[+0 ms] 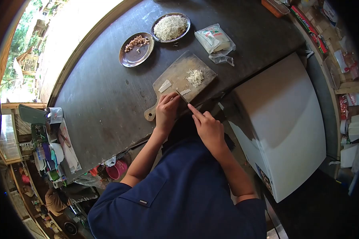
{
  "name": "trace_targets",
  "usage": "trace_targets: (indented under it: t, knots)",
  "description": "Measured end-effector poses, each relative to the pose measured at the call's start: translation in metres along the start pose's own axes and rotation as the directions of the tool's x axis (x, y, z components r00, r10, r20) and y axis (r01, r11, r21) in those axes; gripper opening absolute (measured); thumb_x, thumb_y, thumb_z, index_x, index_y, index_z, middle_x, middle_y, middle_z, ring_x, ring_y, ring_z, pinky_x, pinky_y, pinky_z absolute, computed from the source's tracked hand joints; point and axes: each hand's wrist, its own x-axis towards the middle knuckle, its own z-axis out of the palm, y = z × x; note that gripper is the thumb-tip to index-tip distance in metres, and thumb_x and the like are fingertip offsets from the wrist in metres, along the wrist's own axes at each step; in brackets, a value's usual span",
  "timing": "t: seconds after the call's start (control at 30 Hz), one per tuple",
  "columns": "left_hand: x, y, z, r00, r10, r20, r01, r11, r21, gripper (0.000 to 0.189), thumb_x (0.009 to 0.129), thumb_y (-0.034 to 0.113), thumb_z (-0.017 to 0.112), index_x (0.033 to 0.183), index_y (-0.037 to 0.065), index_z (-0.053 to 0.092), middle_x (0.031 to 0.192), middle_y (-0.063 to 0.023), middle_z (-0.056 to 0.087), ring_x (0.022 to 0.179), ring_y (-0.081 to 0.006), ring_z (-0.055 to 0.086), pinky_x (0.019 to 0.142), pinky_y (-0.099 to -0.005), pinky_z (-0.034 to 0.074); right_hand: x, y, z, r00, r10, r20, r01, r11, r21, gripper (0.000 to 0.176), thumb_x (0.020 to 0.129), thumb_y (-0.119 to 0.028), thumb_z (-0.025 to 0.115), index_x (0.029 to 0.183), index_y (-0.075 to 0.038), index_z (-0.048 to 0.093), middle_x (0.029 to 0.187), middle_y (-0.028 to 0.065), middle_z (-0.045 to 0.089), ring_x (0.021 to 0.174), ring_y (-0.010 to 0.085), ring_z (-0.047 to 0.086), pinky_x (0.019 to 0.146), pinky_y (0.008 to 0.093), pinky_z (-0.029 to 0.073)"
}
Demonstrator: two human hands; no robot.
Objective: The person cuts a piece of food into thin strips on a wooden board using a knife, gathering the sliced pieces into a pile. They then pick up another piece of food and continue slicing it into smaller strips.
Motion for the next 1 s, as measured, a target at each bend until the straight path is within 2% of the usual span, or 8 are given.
trace_targets:
  t: [0.13, 0.27, 0.37, 0.57, 0.7, 1.0]
  knots:
    - [0.002, 0.003, -0.003, 1.0, 0.005, 0.005, -0.005, 1.0, -0.014, 0.023, 0.088, 0.001, 0.071, 0.11, 0.001, 0.077, 0.116, -0.0094, 0.075, 0.109, -0.0315, 0.07, 0.092, -0.0409, 0.059, 0.012, -0.005, 0.01, 0.998, -0.033, -0.046, 0.032, 0.999, -0.033, 0.047, 0.108, -0.034, 0.062, 0.154, -0.045, 0.056, 0.086, 0.0112, 0.062, 0.072, 0.04, 0.072, 0.064, 0.0522, 0.06]
    - [-0.002, -0.003, 0.001, 1.0, 0.009, -0.002, -0.009, 1.0, -0.009, 0.023, 0.088, 0.001, 0.072, 0.11, 0.001, 0.078, 0.114, -0.0095, 0.075, 0.108, -0.0318, 0.07, 0.093, -0.0409, 0.058, -0.005, -0.003, 0.004, 0.999, -0.037, -0.04, 0.036, 0.999, -0.018, 0.048, 0.108, -0.034, 0.062, 0.154, -0.046, 0.056, 0.086, 0.0112, 0.062, 0.071, 0.0401, 0.071, 0.064, 0.0523, 0.06]
    - [-0.003, -0.002, 0.004, 1.0, -0.016, -0.025, 0.015, 0.999, -0.03, 0.022, 0.088, 0.001, 0.072, 0.109, 0.001, 0.078, 0.114, -0.0096, 0.076, 0.108, -0.032, 0.07, 0.093, -0.041, 0.058, -0.009, -0.001, 0.001, 1.0, 0.02, -0.012, -0.021, 0.999, -0.047, 0.048, 0.108, -0.034, 0.063, 0.154, -0.046, 0.056, 0.086, 0.0111, 0.061, 0.07, 0.04, 0.071, 0.064, 0.0522, 0.06]
    - [-0.003, -0.006, 0.004, 1.0, 0.004, -0.023, -0.004, 0.999, -0.035, 0.022, 0.088, 0.002, 0.072, 0.109, 0.001, 0.078, 0.115, -0.0095, 0.076, 0.107, -0.032, 0.07, 0.093, -0.0409, 0.058, 0.014, -0.005, 0.009, 0.998, -0.042, -0.047, 0.043, 0.999, 0.015, 0.047, 0.108, -0.034, 0.063, 0.153, -0.045, 0.057, 0.086, 0.0113, 0.062, 0.072, 0.0401, 0.071, 0.064, 0.0518, 0.059]
    - [-0.004, -0.004, 0.004, 0.999, 0.016, -0.037, -0.018, 0.999, -0.036, 0.021, 0.088, 0.002, 0.072, 0.109, 0.001, 0.077, 0.116, -0.0089, 0.075, 0.107, -0.0317, 0.07, 0.093, -0.0408, 0.059, -0.006, -0.001, 0.004, 1.0, -0.012, -0.026, 0.011, 1.0, -0.009, 0.048, 0.107, -0.034, 0.063, 0.153, -0.045, 0.057, 0.086, 0.0114, 0.062, 0.073, 0.0408, 0.071, 0.065, 0.0522, 0.059]
    - [0.002, -0.005, -0.001, 0.999, 0.027, -0.027, -0.028, 0.998, -0.055, 0.021, 0.086, -0.001, 0.075, 0.107, 0.001, 0.078, 0.113, -0.0083, 0.077, 0.104, -0.0306, 0.071, 0.09, -0.0394, 0.059, 0.008, -0.005, 0.007, 0.999, -0.019, -0.029, 0.019, 1.0, 0.0, 0.047, 0.108, -0.034, 0.063, 0.154, -0.045, 0.057, 0.086, 0.0115, 0.063, 0.075, 0.0418, 0.071, 0.066, 0.0531, 0.059]
